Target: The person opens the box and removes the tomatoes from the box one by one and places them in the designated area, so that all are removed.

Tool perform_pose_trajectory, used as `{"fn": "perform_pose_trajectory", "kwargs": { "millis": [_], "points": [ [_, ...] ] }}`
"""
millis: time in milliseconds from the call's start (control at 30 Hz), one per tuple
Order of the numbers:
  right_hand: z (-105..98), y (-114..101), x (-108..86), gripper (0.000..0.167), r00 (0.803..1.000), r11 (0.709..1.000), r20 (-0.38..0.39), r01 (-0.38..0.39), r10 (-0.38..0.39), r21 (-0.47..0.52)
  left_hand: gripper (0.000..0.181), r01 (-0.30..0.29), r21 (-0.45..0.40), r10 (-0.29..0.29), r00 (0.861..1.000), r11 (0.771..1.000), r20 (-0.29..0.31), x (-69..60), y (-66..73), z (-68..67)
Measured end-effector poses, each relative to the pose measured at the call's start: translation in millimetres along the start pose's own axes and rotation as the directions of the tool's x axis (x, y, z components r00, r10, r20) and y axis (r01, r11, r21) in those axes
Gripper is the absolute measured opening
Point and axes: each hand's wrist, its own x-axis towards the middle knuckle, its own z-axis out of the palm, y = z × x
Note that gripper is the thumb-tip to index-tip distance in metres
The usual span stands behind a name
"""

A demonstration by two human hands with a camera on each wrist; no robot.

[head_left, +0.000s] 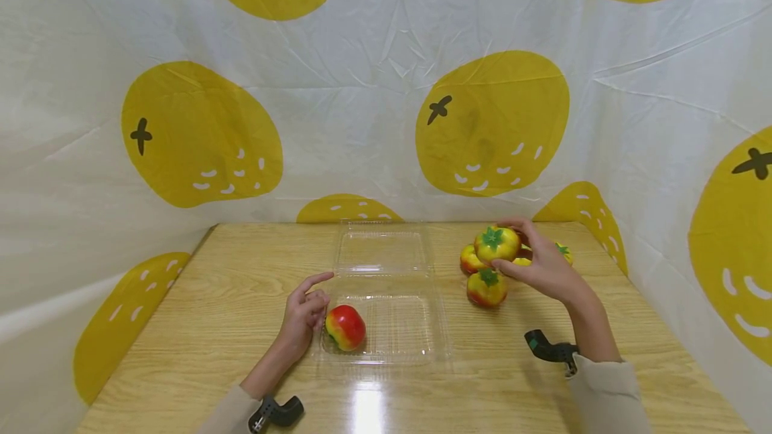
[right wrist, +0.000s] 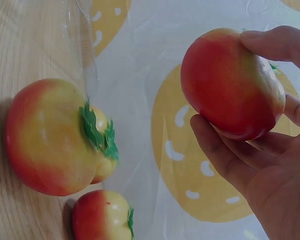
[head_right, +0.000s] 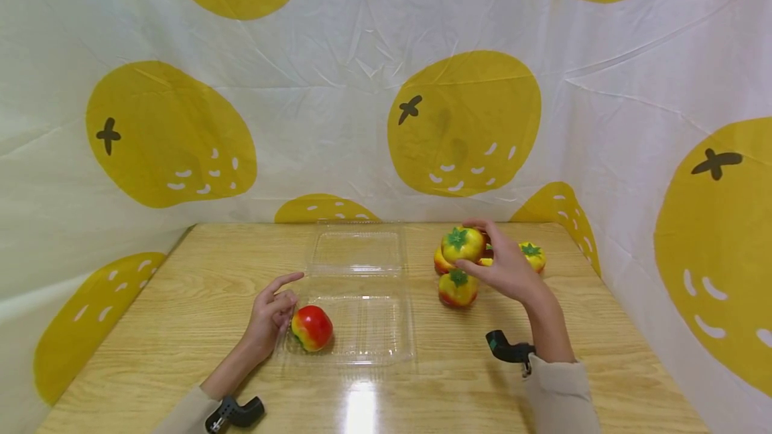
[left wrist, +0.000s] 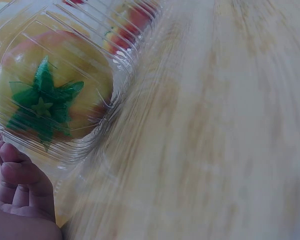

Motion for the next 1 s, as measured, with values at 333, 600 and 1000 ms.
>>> {"fn": "perform_pose_trajectory", "kwargs": {
  "millis": [333,600,1000],
  "points": [
    [-6.5,5.9,-3.6,0.063,1.000,1.000,0.001,-0.012,0.012,0.025,0.050,0.009,0.003,-0.009,1.000,1.000,0.004,-0.6,1.0,0.2],
    [-12.6,11.7,-7.0,0.062,1.000,0.999,0.002,-0.009,0.008,0.046,0.048,0.009,0.002,-0.009,1.000,1.000,0.004,-0.9,0.7,-0.4],
    [-21.5,20.1,-11.7,0.063,0.999,0.999,0.025,-0.035,0.035,0.026,0.047,0.009,0.007,-0.009,1.000,1.000,0.000,-0.6,0.2,0.1]
  ]
}}
